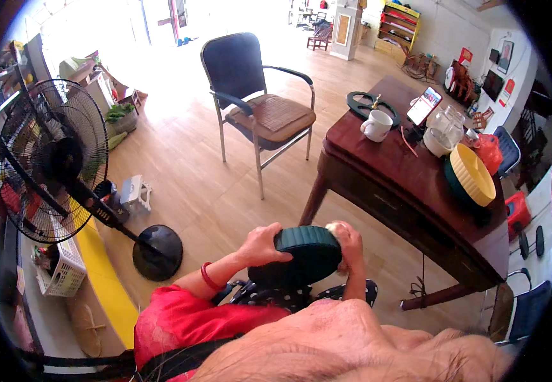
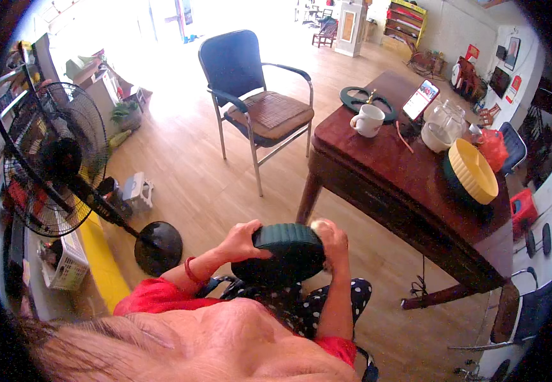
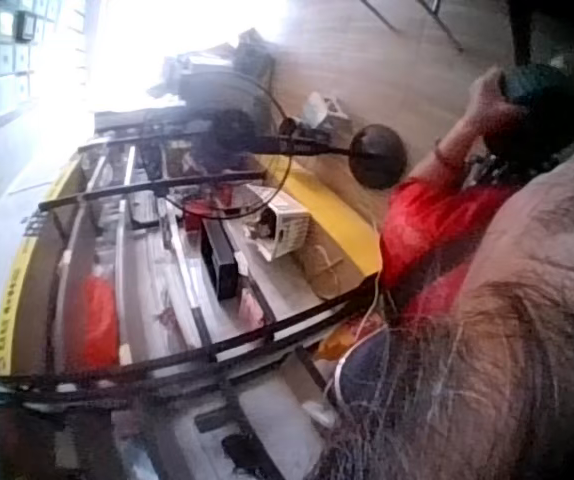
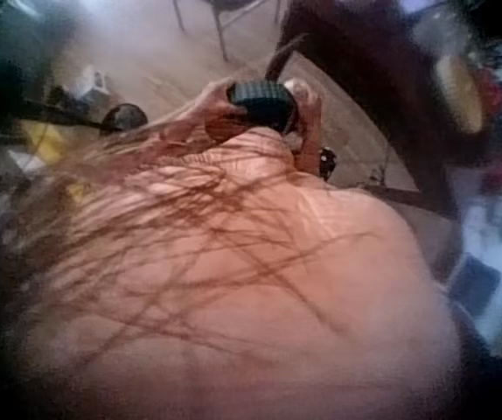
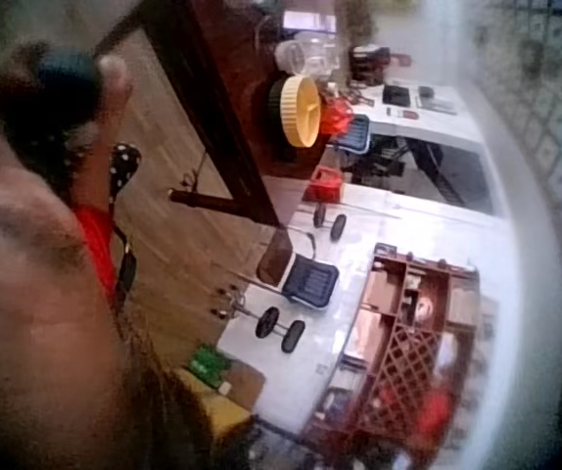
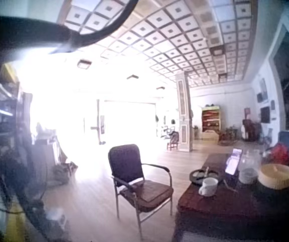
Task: The person wipes the exterior of a green container with a cloth, then moves it to a table. The person then reaches into a red bag, retrieves peanuts, and peels them by hand one by one.
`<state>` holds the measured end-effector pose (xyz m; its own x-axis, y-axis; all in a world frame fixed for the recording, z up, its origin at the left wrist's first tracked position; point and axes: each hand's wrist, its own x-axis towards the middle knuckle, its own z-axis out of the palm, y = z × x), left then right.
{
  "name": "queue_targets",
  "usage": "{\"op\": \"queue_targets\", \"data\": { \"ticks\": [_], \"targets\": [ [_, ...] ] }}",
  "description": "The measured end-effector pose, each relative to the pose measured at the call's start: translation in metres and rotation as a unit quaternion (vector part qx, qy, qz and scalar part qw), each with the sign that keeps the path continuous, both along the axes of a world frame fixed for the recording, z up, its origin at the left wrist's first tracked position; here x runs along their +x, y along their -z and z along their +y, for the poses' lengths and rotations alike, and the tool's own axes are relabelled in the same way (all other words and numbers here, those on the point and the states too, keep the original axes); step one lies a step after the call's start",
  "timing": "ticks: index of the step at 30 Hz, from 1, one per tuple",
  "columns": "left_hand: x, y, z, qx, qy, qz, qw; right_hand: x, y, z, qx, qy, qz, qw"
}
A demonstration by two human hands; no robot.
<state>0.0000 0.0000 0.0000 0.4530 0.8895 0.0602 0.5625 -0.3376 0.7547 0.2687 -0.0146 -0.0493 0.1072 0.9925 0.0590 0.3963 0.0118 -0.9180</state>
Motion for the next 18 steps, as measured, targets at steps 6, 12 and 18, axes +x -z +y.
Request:
{"op": "queue_targets", "data": {
  "ticks": [6, 12, 18],
  "targets": [
    [-0.006, 0.000, 0.014, -0.022, -0.004, -0.019, 1.000, -0.047, 0.120, -0.056, 0.056, 0.107, 0.293, 0.948],
    [-0.006, 0.000, 0.011, -0.037, -0.020, -0.057, 0.997, -0.008, 0.086, -0.023, 0.007, 0.096, 0.360, 0.928],
    [-0.001, 0.005, 0.004, -0.027, -0.002, -0.016, 0.999, -0.024, -0.045, -0.005, 0.089, 0.017, -0.084, 0.992]
  ]
}}
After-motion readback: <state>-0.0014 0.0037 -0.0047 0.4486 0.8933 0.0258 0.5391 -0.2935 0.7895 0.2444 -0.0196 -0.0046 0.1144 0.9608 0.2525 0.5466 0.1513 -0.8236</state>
